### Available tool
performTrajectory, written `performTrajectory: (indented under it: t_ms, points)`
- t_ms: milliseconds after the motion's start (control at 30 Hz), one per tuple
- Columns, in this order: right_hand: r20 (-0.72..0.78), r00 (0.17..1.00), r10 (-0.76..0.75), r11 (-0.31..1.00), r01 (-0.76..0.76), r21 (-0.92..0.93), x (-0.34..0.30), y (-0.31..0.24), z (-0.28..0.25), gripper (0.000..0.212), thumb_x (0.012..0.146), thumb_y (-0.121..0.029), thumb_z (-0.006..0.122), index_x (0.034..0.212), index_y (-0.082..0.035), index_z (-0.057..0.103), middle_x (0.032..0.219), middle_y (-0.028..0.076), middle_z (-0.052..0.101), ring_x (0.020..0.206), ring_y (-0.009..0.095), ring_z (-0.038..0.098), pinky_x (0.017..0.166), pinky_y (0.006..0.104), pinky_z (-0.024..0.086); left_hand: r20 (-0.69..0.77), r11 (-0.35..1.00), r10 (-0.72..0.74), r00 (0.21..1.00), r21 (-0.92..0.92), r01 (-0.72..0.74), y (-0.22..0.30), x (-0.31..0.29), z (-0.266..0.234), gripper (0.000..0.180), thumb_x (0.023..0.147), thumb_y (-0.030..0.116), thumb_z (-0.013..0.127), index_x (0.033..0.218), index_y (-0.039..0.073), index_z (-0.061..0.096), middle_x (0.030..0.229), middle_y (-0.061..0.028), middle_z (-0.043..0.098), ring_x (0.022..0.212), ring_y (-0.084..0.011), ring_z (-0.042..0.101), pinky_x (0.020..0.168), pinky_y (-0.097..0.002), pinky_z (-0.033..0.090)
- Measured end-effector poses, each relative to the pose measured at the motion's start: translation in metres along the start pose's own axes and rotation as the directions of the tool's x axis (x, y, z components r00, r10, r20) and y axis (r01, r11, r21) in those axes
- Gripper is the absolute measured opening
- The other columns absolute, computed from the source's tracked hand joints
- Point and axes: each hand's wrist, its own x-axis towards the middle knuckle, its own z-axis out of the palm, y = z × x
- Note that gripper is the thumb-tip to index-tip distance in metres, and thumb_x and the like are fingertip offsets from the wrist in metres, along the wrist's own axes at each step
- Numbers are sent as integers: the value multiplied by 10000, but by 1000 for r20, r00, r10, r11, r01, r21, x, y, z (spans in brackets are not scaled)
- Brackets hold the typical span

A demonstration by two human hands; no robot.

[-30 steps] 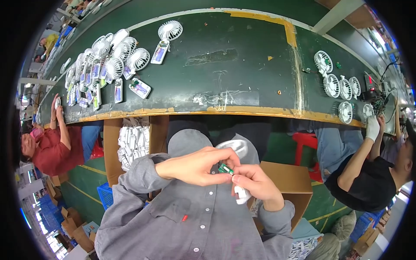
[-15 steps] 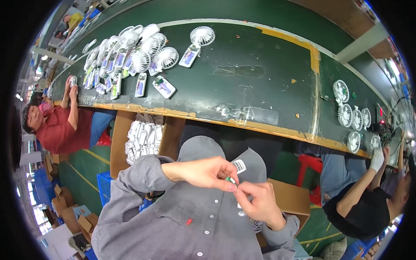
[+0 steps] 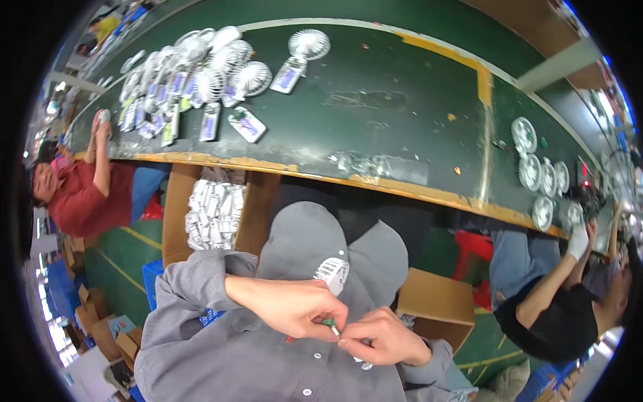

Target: The person assembles small white fans by hand from PCBs, batteries, and plastic casings, then sorts the completed fans into a cardboard box.

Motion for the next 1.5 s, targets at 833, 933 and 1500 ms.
performTrajectory:
  t_ms: [833,933,1500]
  points:
    - [-911,401,93,902,-421,-93,-53,106,36,971,688,-182,829,1474,4,290,1485,212,346,1366,367,356,1118,443,310,-660,-3,376,651,-703,-711,2,47,-63,195,1032,209,472,1139,65,548,889,3,483,497,-15,277,443,-173,262]
    - [-728,361,-583,772,-34,-635,14,70,18,1008,649,-245,879,1457,-20,320,1458,244,369,1347,419,370,1094,502,329,-633,-55,305,711,-757,-651,15,81,-38,153,1026,213,495,1091,81,541,896,15,507,496,-28,290,455,-179,272]
    - [-699,650,297,484,529,697,78,47,-34,467,1031,-312,416,1351,28,427,1320,138,548,1203,240,556,1002,398,465,-771,926,266,579,36,-376,-30,56,-61,542,861,117,729,1317,-19,469,1046,-75,664,958,-123,622,886,-290,490]
